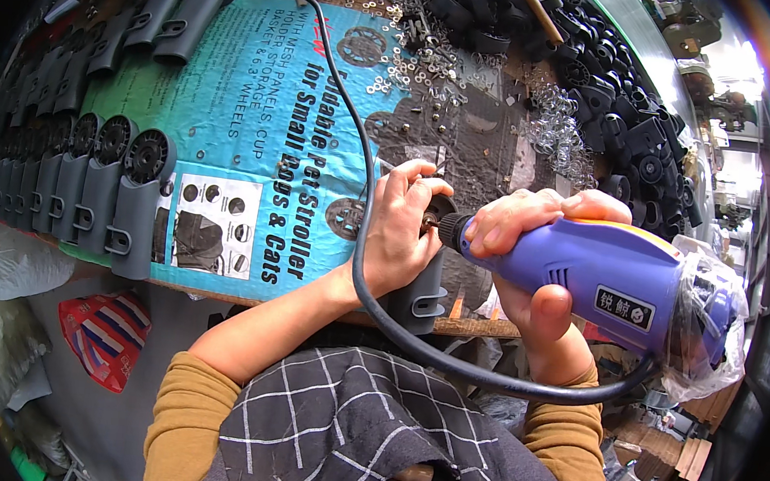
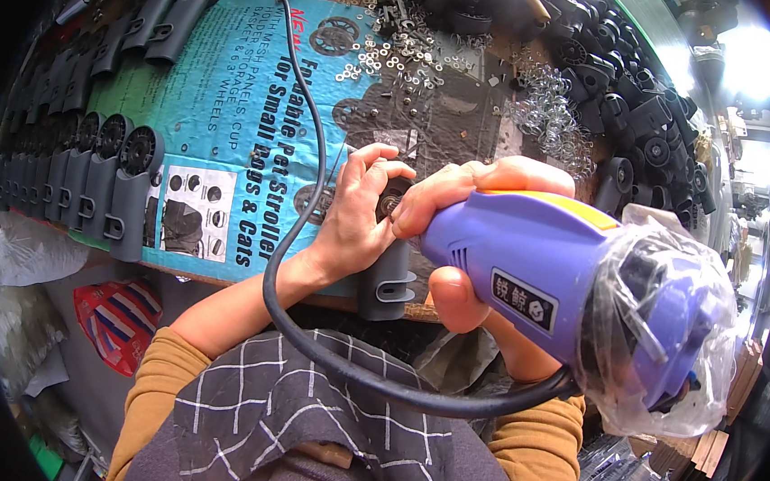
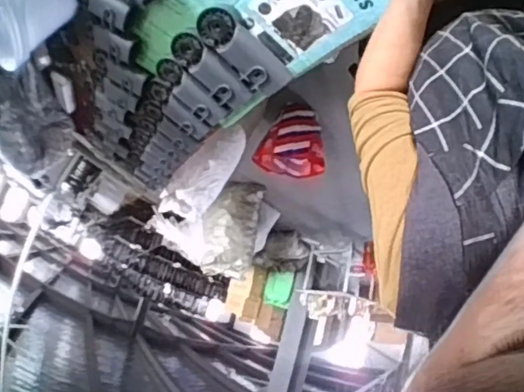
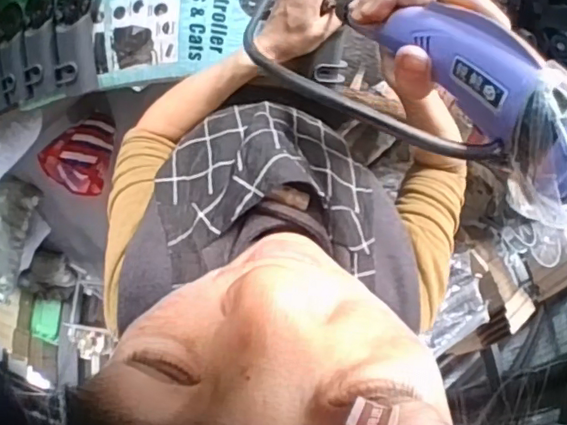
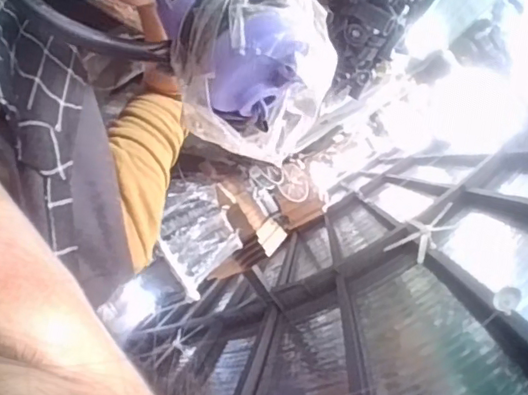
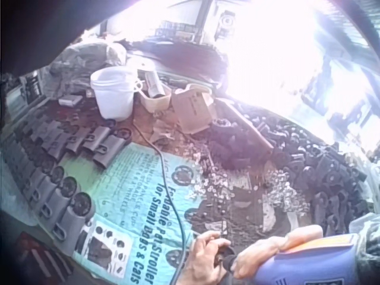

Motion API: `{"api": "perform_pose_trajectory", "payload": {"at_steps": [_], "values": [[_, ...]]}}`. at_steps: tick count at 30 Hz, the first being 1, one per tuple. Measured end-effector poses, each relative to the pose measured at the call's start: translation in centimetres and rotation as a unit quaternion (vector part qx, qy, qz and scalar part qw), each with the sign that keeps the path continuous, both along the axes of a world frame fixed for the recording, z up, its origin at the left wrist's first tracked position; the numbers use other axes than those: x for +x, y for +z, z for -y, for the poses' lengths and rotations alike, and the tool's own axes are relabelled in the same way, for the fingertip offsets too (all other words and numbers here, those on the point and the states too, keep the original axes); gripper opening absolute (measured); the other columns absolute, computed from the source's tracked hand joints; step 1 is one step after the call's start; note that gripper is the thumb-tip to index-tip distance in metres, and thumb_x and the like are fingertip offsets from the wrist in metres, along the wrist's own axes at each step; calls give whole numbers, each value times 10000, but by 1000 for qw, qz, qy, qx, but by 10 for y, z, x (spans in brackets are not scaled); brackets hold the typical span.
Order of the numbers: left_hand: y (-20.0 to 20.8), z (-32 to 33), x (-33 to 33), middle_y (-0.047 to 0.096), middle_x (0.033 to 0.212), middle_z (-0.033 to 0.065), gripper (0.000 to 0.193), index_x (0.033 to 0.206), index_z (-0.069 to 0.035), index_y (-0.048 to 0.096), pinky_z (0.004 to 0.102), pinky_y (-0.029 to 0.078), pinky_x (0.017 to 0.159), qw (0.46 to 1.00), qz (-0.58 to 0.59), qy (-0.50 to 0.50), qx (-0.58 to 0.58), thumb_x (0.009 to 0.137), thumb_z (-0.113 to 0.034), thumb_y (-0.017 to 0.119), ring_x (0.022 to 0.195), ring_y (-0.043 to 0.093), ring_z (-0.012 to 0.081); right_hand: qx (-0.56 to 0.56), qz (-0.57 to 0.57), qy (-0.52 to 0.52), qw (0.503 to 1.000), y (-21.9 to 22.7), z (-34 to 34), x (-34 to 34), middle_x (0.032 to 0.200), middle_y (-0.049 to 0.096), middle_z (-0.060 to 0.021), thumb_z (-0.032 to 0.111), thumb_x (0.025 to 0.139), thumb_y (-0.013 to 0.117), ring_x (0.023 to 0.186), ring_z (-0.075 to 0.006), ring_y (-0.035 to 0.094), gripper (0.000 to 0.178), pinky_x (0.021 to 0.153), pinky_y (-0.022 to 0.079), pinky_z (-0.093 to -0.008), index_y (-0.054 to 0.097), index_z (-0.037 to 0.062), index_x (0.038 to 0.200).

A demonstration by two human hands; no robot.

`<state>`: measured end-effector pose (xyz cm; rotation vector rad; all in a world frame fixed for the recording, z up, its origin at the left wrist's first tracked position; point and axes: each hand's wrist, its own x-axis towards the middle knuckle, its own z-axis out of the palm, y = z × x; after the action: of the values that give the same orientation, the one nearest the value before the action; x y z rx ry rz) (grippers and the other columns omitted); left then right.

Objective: The person assembles small black plastic components on a cluttered workbench. They insert a spring into a cylindrical housing, use a rotary tool to smooth or shape the part, and repeatedly check fitment by hand. The process is repeated for multiple similar parts.

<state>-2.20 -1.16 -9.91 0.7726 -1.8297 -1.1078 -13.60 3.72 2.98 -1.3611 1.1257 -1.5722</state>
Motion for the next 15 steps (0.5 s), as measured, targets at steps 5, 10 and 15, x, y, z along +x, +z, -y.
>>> {"api": "perform_pose_trajectory", "payload": {"at_steps": [5,10,15], "values": [[-2,4,-1,473,1235,189,422,1093,-34,617,441,400,979,1000,-1,-11,5,675,18,645,1096,480,365,57,-63,17,996,0,3,-5,803,564,-90,638,783,675,778,-229,587,657,752,512,-386,472,69,1040],[-2,7,0,467,1234,194,390,1089,-42,613,429,395,1011,999,-12,-38,12,711,-55,707,1149,480,362,-2,-182,-8,983,5,13,-15,760,571,-105,611,862,594,699,-235,596,589,715,525,-396,503,42,980],[-4,7,5,536,1210,199,391,1142,-45,572,425,408,1014,997,10,-69,35,793,-148,716,1183,493,367,-25,-27,-226,974,-2,48,-45,697,625,-79,242,906,649,570,-169,619,249,521,497,-292,541,24,960]]}}
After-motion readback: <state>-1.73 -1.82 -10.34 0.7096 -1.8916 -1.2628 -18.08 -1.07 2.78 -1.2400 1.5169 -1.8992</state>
